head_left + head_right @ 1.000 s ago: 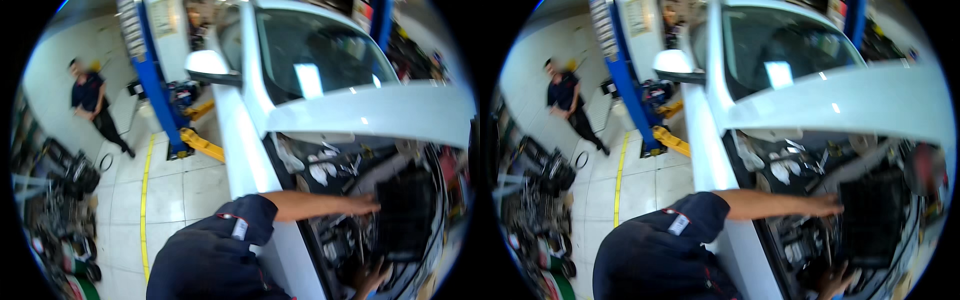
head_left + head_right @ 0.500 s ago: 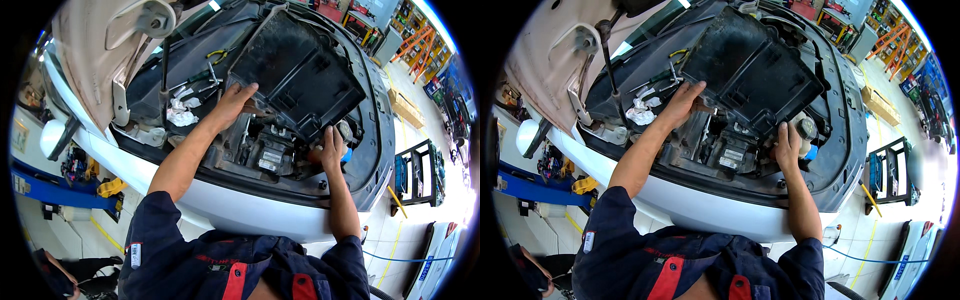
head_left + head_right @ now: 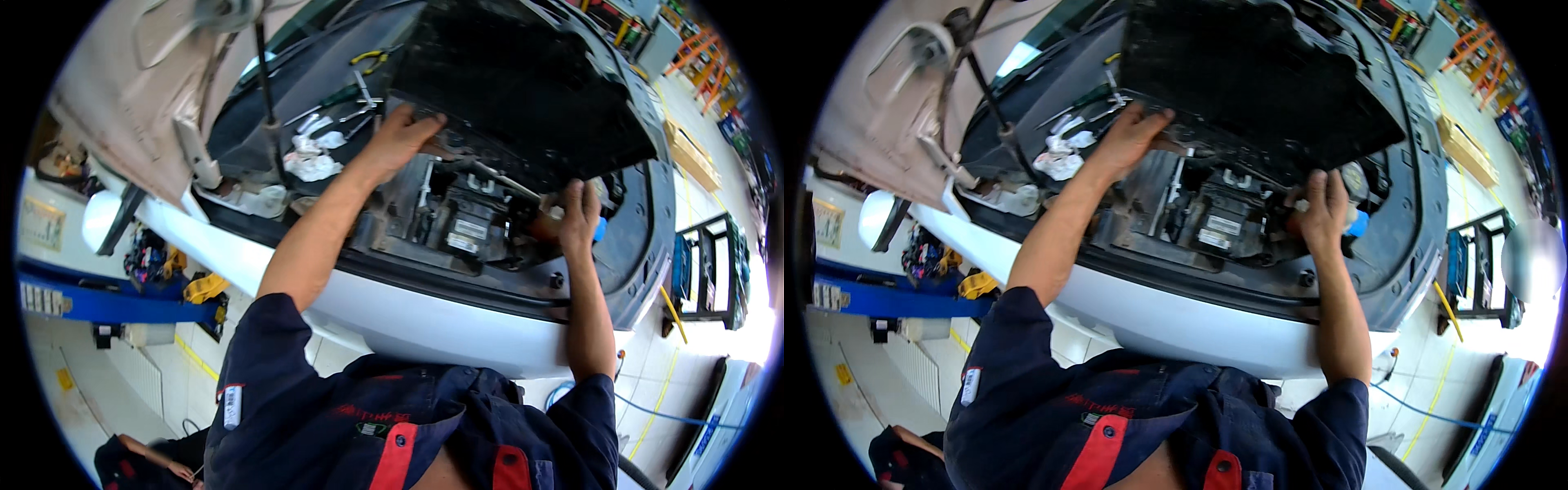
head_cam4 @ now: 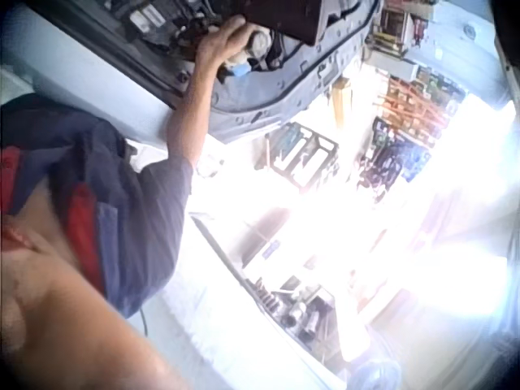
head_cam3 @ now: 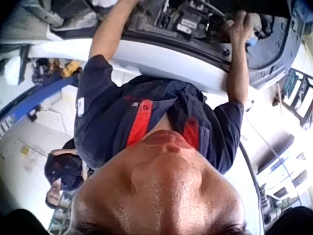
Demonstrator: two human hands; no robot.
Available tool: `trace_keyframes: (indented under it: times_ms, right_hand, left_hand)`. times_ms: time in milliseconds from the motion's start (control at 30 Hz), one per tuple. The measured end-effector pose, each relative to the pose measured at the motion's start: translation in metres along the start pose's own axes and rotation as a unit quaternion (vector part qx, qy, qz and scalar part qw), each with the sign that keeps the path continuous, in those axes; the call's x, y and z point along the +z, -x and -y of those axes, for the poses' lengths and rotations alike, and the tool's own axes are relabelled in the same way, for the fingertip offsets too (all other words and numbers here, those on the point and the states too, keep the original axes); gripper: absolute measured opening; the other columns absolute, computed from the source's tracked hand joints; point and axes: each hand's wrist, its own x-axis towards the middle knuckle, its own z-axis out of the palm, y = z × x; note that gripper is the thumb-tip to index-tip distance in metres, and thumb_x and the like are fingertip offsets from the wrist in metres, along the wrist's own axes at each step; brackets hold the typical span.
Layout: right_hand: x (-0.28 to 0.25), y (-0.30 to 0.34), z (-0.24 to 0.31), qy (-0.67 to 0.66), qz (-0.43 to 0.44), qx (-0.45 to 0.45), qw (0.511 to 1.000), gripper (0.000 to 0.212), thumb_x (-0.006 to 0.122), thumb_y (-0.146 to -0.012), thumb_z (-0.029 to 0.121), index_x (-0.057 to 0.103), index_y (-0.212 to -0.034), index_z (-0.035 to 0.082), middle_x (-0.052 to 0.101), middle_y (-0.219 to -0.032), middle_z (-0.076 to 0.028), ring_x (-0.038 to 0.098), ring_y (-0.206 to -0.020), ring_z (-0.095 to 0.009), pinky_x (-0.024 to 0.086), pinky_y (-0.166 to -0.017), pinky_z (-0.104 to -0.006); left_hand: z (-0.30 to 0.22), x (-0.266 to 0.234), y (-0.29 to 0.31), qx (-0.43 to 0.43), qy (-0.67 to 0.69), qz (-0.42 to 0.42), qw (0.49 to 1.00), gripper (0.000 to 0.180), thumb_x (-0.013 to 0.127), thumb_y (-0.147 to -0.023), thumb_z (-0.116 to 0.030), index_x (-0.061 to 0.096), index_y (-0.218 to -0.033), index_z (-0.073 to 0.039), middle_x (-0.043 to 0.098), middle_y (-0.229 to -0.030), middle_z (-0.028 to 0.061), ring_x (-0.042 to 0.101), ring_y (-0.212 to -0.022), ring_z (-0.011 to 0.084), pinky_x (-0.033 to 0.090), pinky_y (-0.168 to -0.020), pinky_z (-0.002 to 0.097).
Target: The person removes a plastic engine cover, wipes it with a cloth, and reinstalls it over the engine bay. They then connect an electrical connector to a component under the cover.
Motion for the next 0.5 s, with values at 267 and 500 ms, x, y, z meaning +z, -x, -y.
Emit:
trace_keyframes:
  times_ms: [267, 500]
  right_hand:
    - [-0.0019, -0.0024, -0.0120, 0.000, 0.017, -0.017, 1.000, 0.030, 0.043, -0.104, 0.025, 0.051, -0.115, -0.002, 0.053, -0.080, -0.004, 0.057, -0.061, -0.014, 0.048, -0.055, -0.0264]
    - [0.0001, -0.0016, -0.0074, -0.019, 0.008, -0.015, 1.000, 0.029, 0.044, -0.104, 0.026, 0.052, -0.111, -0.001, 0.052, -0.079, -0.004, 0.057, -0.061, -0.014, 0.049, -0.055, -0.0280]
  left_hand:
    - [-0.0006, -0.0053, 0.0004, -0.025, -0.007, 0.030, 0.999, 0.029, 0.053, -0.099, -0.018, 0.051, -0.119, 0.003, 0.068, -0.102, 0.0166, 0.072, -0.084, 0.0263, 0.061, -0.072, 0.0339]
    - [-0.0068, 0.0005, 0.0047, -0.023, 0.005, 0.034, 0.999, 0.031, 0.054, -0.098, -0.014, 0.047, -0.121, 0.005, 0.066, -0.107, 0.0183, 0.072, -0.084, 0.0273, 0.061, -0.070, 0.0328]
